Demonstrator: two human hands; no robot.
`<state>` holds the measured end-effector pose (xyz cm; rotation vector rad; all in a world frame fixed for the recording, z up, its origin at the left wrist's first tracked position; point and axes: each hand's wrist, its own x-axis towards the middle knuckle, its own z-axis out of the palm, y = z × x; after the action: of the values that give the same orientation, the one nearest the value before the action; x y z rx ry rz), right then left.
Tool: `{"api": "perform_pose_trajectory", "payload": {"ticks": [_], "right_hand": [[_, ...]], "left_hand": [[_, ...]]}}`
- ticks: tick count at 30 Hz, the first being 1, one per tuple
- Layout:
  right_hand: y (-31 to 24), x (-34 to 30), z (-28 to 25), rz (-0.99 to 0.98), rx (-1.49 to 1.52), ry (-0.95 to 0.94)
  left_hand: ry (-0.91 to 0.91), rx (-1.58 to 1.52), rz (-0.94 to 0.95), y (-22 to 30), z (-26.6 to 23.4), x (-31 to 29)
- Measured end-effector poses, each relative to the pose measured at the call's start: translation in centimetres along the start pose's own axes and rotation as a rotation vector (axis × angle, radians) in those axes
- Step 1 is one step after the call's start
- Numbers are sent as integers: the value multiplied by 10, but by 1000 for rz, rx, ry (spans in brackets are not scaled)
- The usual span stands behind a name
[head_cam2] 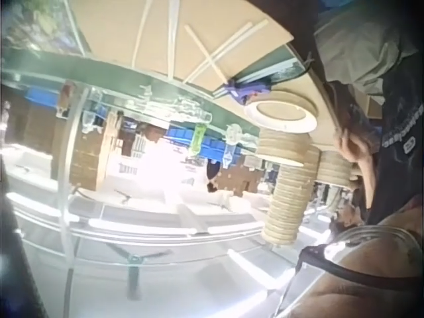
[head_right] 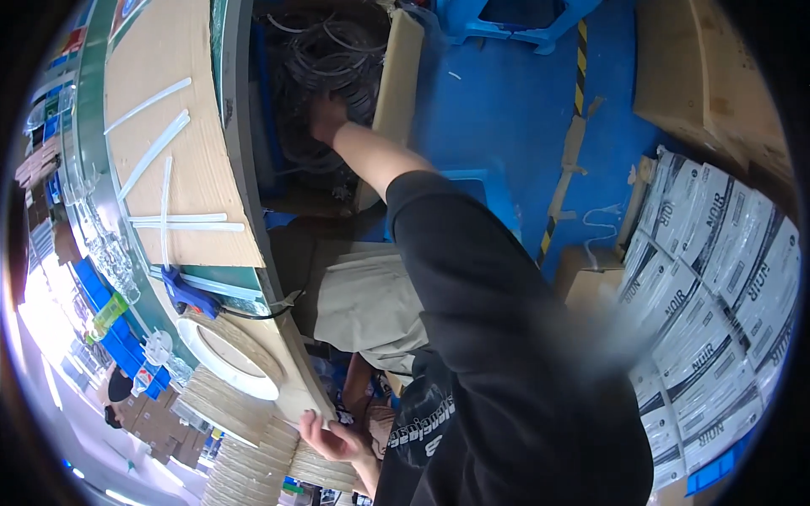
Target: Assembling circular plastic light fixture components using a hot glue gun to attach wires and LED strips.
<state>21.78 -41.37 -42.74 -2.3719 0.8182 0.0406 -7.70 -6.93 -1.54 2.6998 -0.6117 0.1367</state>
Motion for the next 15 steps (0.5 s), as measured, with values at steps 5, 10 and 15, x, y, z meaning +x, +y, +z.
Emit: {"api": "perform_pose_trajectory", "payload": {"ticks": [5,10,15], "right_hand": [[-18,-20,-3,108,-17,21],[-8,-34,-15,61,207,9],[12,-16,-9,73,317,-211]], "left_hand": [[-58,-101,-57,14,7,-4],[-146,-215,-65,23,28,12],[-295,-266,-59,24,26,22]]}}
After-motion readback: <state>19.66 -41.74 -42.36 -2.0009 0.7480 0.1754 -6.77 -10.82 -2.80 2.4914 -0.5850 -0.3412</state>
